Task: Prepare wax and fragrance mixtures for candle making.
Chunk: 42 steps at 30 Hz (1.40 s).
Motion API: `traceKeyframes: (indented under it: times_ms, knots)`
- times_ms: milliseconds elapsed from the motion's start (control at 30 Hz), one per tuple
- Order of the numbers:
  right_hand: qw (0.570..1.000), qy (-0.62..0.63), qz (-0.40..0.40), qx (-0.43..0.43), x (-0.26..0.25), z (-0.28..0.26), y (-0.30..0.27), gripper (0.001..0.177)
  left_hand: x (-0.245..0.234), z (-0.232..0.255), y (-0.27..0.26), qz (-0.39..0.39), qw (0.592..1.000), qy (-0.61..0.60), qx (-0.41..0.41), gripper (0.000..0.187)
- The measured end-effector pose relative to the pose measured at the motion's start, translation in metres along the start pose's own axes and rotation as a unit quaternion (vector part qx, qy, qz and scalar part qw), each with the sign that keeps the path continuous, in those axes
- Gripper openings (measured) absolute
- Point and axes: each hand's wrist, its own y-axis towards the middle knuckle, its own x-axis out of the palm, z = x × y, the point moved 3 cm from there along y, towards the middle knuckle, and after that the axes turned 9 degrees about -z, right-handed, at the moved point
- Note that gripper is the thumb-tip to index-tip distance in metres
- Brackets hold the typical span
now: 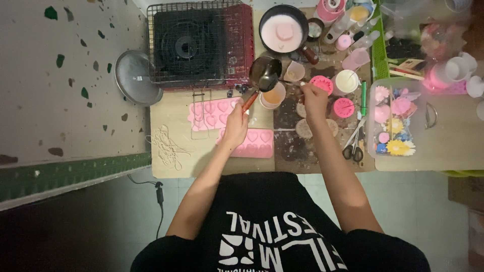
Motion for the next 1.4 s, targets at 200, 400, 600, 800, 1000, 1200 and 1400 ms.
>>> traceKeyframes:
  times_ms: [200, 400, 600, 800, 1000, 1200, 1400]
  knots:
    - [1.0, 0.025, -0.006, 0.005, 0.001, -0.003, -0.004, 0.021, -0.009, 0.019, -0.001, -0.044, 0.997, -0.01, -0.059, 0.032]
    - [1.0, -0.008, 0.007, 0.008, 0.0, -0.003, -0.006, 0.021, -0.003, 0.007, -0.003, -0.013, 1.0, -0.012, -0.001, 0.034]
    - [0.999, 0.032, 0.01, 0.012, -0.003, 0.008, -0.001, 0.019, -0.002, 0.007, -0.004, -0.024, 1.0, 0.006, -0.002, 0.031]
    - [0.999, 0.02, 0.009, 0.024, -0.006, 0.02, 0.002, 0.021, -0.003, 0.008, -0.005, -0.025, 1.0, 0.015, 0.002, 0.028]
    - [1.0, -0.005, 0.008, -0.002, -0.004, 0.006, -0.011, 0.023, -0.003, 0.006, -0.005, -0.034, 0.999, 0.026, 0.009, 0.031]
    - [0.999, -0.025, 0.032, -0.016, -0.006, 0.002, -0.028, 0.022, 0.001, -0.009, -0.007, -0.072, 0.989, 0.121, 0.046, 0.02]
    - [0.999, -0.023, 0.023, -0.039, -0.008, 0.009, -0.04, 0.024, 0.006, -0.021, -0.007, -0.075, 0.982, 0.148, 0.092, 0.019]
